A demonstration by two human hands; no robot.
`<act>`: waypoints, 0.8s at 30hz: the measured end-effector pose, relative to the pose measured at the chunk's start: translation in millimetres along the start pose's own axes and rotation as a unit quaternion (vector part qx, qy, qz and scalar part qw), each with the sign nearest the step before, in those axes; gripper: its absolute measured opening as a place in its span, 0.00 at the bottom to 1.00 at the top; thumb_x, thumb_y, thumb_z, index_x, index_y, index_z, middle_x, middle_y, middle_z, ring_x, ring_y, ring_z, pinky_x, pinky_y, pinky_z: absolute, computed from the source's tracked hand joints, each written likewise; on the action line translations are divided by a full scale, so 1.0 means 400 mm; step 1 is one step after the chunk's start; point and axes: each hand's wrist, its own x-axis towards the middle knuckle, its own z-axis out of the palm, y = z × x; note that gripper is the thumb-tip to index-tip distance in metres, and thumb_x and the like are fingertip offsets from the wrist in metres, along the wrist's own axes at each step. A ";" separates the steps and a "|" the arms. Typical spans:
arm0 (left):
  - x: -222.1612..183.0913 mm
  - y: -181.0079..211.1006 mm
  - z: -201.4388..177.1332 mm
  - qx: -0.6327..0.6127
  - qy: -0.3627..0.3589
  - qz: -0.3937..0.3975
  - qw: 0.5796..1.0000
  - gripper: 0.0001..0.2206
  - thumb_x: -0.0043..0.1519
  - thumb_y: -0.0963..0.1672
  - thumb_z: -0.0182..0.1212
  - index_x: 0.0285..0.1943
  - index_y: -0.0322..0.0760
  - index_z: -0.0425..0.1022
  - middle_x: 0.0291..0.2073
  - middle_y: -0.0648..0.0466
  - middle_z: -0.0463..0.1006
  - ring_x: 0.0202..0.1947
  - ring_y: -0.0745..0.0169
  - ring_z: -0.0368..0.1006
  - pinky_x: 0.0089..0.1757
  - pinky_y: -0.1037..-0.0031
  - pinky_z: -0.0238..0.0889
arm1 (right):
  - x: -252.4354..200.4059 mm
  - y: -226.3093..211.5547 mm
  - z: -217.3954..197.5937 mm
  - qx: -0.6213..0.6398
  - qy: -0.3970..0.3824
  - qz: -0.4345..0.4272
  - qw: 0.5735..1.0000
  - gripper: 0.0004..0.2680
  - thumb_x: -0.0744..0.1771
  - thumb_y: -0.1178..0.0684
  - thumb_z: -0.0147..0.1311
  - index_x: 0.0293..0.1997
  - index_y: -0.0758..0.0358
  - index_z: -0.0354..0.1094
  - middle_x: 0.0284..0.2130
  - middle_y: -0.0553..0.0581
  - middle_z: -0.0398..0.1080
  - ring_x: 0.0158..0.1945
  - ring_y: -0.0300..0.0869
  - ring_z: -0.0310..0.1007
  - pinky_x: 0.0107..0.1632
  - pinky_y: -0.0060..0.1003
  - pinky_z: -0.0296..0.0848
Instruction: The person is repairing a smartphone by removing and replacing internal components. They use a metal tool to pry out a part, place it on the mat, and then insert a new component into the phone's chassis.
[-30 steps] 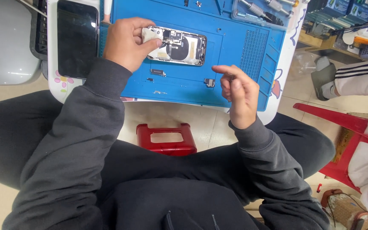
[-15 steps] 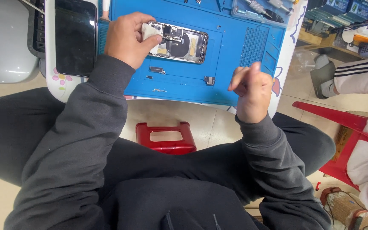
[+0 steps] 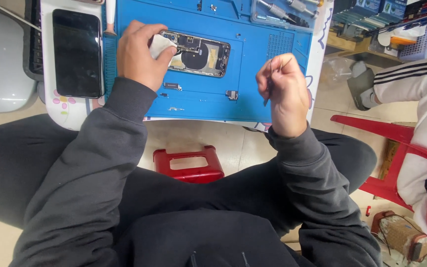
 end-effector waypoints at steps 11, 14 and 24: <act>0.001 -0.019 -0.001 0.090 -0.006 0.069 0.994 0.19 0.64 0.46 0.80 0.59 0.34 0.83 0.42 0.47 0.67 0.43 0.44 0.65 0.41 0.51 0.69 | 0.119 0.021 -0.278 -0.343 0.038 -0.034 0.938 0.08 0.73 0.59 0.60 0.58 0.72 0.77 0.42 0.61 0.77 0.39 0.43 0.79 0.42 0.33 0.85; 0.006 -0.017 -0.007 0.079 -0.001 0.082 0.994 0.18 0.64 0.46 0.80 0.58 0.33 0.83 0.42 0.47 0.64 0.43 0.45 0.65 0.41 0.52 0.69 | 0.129 0.034 -0.264 -0.376 0.070 0.015 0.924 0.07 0.71 0.60 0.63 0.54 0.70 0.78 0.38 0.61 0.79 0.35 0.43 0.82 0.38 0.31 0.86; 0.003 -0.025 -0.012 0.049 -0.006 0.068 0.996 0.27 0.61 0.46 0.83 0.67 0.31 0.77 0.46 0.46 0.65 0.43 0.44 0.69 0.44 0.51 0.72 | 0.169 0.119 -0.264 -0.584 0.052 0.096 0.805 0.06 0.66 0.51 0.75 0.40 0.54 0.82 0.26 0.48 0.79 0.33 0.40 0.79 0.45 0.47 0.77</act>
